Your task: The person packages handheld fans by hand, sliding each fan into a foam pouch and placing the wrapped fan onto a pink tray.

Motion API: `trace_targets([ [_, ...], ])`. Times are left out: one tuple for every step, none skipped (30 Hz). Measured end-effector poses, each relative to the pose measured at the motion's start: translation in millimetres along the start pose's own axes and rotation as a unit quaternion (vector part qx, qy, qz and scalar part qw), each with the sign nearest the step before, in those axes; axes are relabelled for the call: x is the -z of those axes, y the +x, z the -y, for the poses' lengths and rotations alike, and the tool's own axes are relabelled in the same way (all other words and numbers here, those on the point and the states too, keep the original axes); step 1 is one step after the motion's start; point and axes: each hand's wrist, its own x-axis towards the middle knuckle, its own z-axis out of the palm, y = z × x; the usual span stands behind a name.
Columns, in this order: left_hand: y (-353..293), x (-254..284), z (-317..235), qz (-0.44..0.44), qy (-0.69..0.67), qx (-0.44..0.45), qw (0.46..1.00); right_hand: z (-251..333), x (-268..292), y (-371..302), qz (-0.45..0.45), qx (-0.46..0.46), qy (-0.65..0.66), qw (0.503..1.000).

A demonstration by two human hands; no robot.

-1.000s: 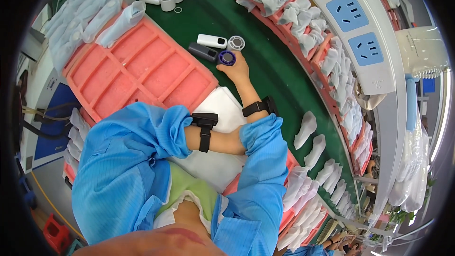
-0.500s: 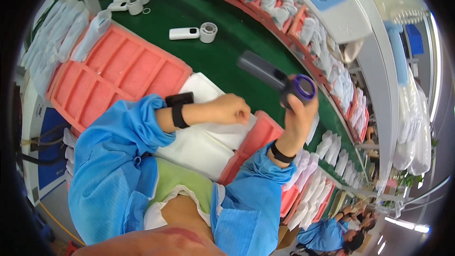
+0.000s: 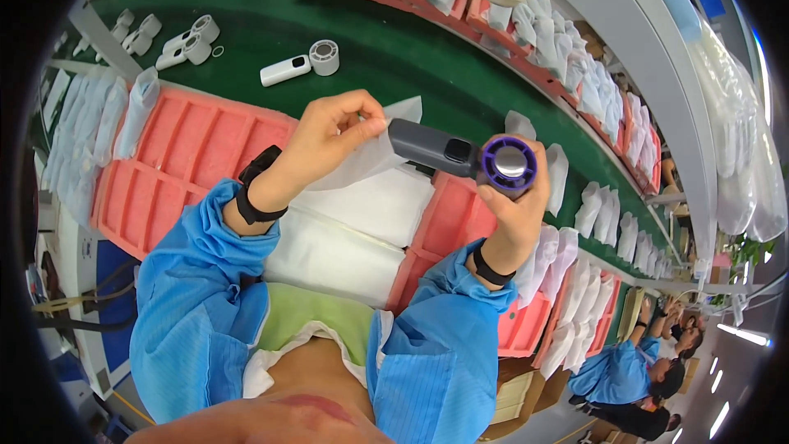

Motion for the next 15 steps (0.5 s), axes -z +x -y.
trace_targets([
  [-0.5,0.6,2.2,-0.027,-0.031,0.001,0.999,-0.8,-6.5,0.5,-0.005,0.001,0.003,1.000],
  [0.5,-0.6,3.6,-0.051,-0.063,0.001,0.997,-0.9,-12.0,0.0,0.005,-0.014,-0.020,1.000],
  [2.2,-2.2,3.9,-0.075,-0.096,0.001,0.993,-1.8,-17.9,-0.2,0.014,-0.029,-0.042,0.999],
  [3.8,-4.7,2.5,-0.067,-0.094,0.000,0.993,-3.9,-23.8,0.5,0.024,-0.044,-0.064,0.997],
  [3.9,-7.4,-0.5,-0.071,-0.177,0.015,0.982,-9.9,-30.7,3.3,0.015,-0.042,-0.062,0.997],
  [4.4,-10.3,-3.7,-0.075,-0.258,0.031,0.963,-18.4,-37.7,7.8,0.038,0.029,-0.114,0.992],
  [4.7,-11.4,-4.3,-0.077,-0.337,0.049,0.937,-24.6,-45.9,9.4,0.060,0.097,-0.167,0.979],
  [6.2,-11.3,-4.1,-0.069,-0.333,0.048,0.939,-26.0,-53.5,9.4,0.051,0.099,-0.166,0.980],
  [8.1,-9.9,-3.4,-0.050,-0.371,0.067,0.925,-24.7,-61.9,11.1,0.054,0.121,-0.213,0.968],
  [4.9,-7.4,-2.6,-0.041,-0.407,0.088,0.908,-23.8,-70.6,11.7,0.065,0.140,-0.255,0.955],
  [1.8,-5.0,-2.2,-0.034,-0.441,0.107,0.890,-24.4,-75.8,12.6,0.077,0.160,-0.296,0.939],
  [-0.7,-4.0,-1.8,-0.039,-0.435,0.105,0.893,-26.7,-78.9,12.3,0.079,0.164,-0.288,0.940],
  [-2.8,-4.7,-1.1,-0.028,-0.402,0.106,0.909,-29.4,-82.4,9.8,0.067,0.158,-0.304,0.937],
  [-5.5,-6.2,-0.2,-0.020,-0.369,0.107,0.923,-32.6,-86.4,5.7,0.059,0.152,-0.318,0.934],
  [-9.3,-8.0,-2.9,-0.027,-0.334,0.101,0.937,-32.7,-89.7,5.5,0.063,0.158,-0.328,0.929],
])
